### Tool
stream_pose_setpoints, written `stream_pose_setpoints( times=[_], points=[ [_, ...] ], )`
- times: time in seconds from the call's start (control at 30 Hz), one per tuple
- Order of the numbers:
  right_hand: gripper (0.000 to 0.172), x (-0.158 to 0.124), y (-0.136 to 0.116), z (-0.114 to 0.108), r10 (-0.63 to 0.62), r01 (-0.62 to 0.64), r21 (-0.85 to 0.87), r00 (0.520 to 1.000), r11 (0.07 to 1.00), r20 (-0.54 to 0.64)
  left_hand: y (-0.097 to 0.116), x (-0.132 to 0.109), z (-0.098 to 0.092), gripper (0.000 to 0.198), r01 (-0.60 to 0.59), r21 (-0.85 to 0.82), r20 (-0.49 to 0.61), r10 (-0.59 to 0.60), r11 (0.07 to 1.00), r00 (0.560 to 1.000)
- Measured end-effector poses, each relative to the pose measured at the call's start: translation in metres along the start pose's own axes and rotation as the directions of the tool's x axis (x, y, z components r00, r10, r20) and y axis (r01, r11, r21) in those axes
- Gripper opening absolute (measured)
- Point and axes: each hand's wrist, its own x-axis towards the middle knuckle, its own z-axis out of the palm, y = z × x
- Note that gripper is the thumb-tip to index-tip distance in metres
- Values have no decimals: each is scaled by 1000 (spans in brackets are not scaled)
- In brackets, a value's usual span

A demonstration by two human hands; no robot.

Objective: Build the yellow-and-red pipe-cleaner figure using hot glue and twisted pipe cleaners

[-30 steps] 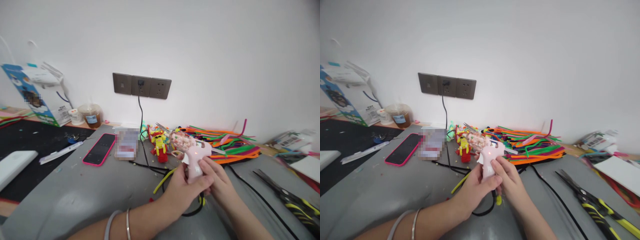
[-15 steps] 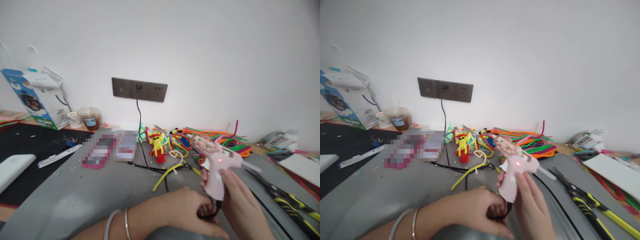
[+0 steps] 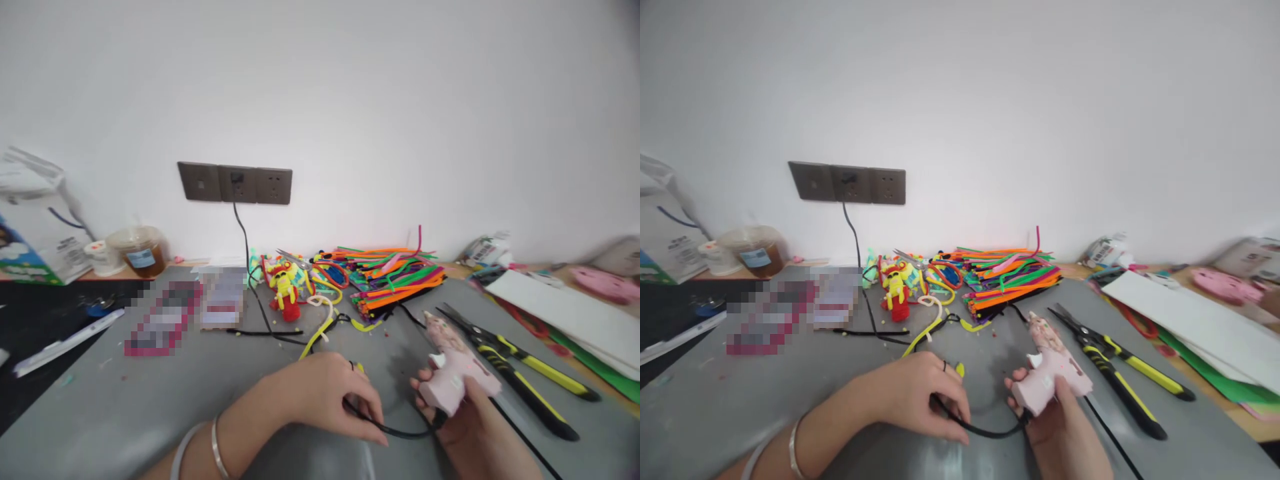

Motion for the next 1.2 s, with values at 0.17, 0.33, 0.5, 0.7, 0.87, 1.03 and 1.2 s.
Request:
stream_pose_setpoints(
  times=[0.17, 0.33, 0.5, 0.7, 0.87, 1.03, 1.2],
  points=[
    [37, -7, -4, 1, 108, -107, -14, 992, 994, 63, 2, 1, -13, 21, 43, 5, -32, -43, 999, 999],
    [44, -7, -27, 9, 191, -170, -146, 971, 975, 144, 6, 1, -33, 14, 267, 63, -140, -257, 962, 956],
    [40, -5, -42, 7, 267, -191, -379, 951, 905, 159, 4, 1, -33, 5, 368, 81, -156, -353, 926, 923],
    [41, -26, -39, -6, 229, -101, -668, 968, 737, 106, 1, 1, -29, 3, 282, 243, -209, -234, 928, 949],
    [45, -40, -41, 8, 130, 149, -876, 964, 458, 232, 3, -2, -49, 13, 344, 288, -406, -211, 894, 889],
    [17, -17, -32, 49, -133, 607, -760, 794, 234, 593, 2, -21, -90, 32, 555, 238, -792, -172, 797, 586],
    [34, 16, -10, 68, -55, 739, -670, 673, 71, 737, -5, -38, -118, 42, 721, 94, -892, -264, 687, 367]
  ],
)
